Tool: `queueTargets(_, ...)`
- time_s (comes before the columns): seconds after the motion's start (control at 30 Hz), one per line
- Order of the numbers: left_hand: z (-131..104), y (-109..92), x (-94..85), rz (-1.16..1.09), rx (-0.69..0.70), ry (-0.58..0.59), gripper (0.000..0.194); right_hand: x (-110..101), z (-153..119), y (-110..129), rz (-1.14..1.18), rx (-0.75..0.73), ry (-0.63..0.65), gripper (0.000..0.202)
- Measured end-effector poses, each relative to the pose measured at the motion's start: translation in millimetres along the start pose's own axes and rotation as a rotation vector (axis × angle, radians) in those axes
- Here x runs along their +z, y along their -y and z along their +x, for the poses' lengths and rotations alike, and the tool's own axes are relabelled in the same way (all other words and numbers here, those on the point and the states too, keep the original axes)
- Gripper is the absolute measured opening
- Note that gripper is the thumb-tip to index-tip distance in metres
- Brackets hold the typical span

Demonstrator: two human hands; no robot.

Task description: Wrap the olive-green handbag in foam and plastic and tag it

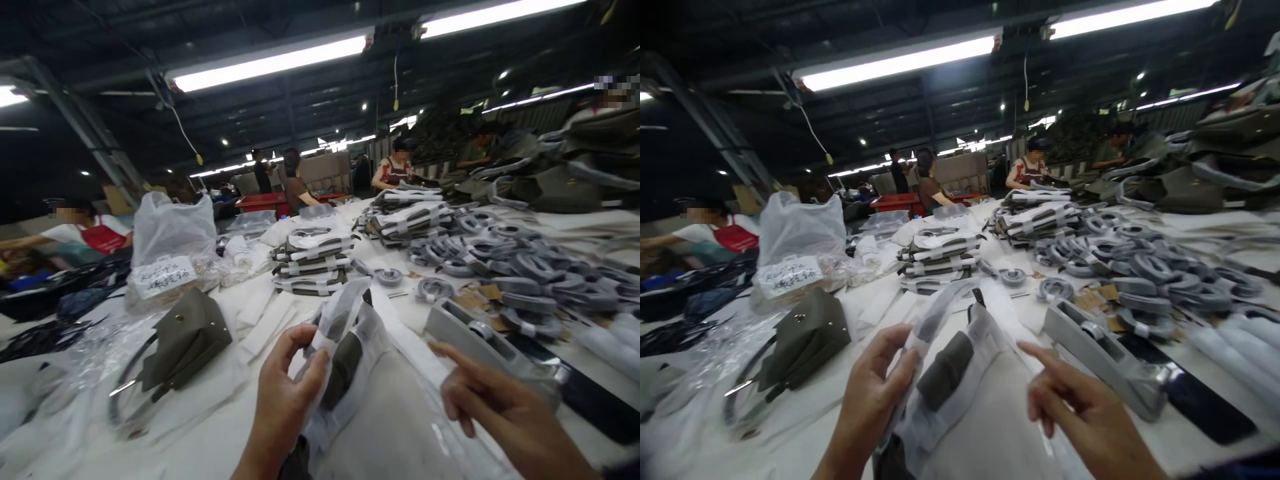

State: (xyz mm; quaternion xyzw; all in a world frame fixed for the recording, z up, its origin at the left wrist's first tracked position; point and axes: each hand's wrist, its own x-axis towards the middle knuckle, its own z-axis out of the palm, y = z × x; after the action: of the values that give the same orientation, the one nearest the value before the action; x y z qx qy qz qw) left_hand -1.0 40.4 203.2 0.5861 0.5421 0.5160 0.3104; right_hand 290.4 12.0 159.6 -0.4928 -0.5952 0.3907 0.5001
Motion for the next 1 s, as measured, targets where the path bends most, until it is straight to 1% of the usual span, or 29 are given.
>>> queueTargets(0.07,-2.8,-3.3,3.3,0.021,0.023,0.005,0.029,38.7,12.7,27.8,0.18,-0.048,0.124,0.066)
queueTargets(0.13,-4.7,-7.0,5.6,0.039,0.061,-0.001,0.027,67.7,24.5,48.0,0.275,-0.101,0.171,0.075)
queueTargets(0.2,-5.8,-10.4,6.7,0.053,0.103,-0.015,0.027,87.3,33.3,60.9,0.295,-0.136,0.193,0.077)
queueTargets(0.3,-6.9,-14.4,6.4,0.074,0.15,-0.035,0.025,103.6,40.1,70.7,0.249,-0.135,0.175,0.079)
queueTargets(0.4,-8.4,-16.3,5.0,0.086,0.188,-0.05,0.021,109.4,41.8,74.0,0.147,-0.119,0.125,0.081)
queueTargets(0.5,-9.1,-14.5,2.6,0.077,0.209,-0.049,0.02,109.6,42.1,71.3,0.025,-0.097,0.086,0.085)
queueTargets(0.6,-8.9,-10.3,0.3,0.062,0.205,-0.038,0.021,108.4,43.7,62.1,0.035,-0.014,0.074,0.095)
queueTargets(0.63,-8.7,-9.2,-0.2,0.046,0.189,-0.028,0.022,108.3,44.7,58.1,0.082,0.003,0.074,0.099)
queueTargets(0.7,-8.9,-8.7,-0.2,-0.019,0.148,0.022,0.022,109.0,47.5,49.9,0.221,-0.012,0.093,0.105)
queueTargets(0.77,-9.6,-10.9,0.9,-0.133,0.095,0.112,0.023,110.9,51.2,42.4,0.373,-0.059,0.132,0.113)
queueTargets(0.83,-10.5,-14.6,2.3,-0.249,0.027,0.192,0.027,113.2,55.7,36.5,0.469,-0.076,0.17,0.117)
queueTargets(0.9,-11.1,-17.7,3.3,-0.341,-0.059,0.226,0.036,114.8,59.9,33.4,0.469,-0.067,0.19,0.116)
queueTargets(0.93,-11.3,-18.6,3.5,-0.372,-0.094,0.227,0.04,114.9,61.4,32.9,0.43,-0.062,0.185,0.113)
queueTargets(1.0,-11.2,-18.7,3.2,-0.393,-0.116,0.215,0.046,113.4,61.8,34.1,0.308,-0.064,0.142,0.102)
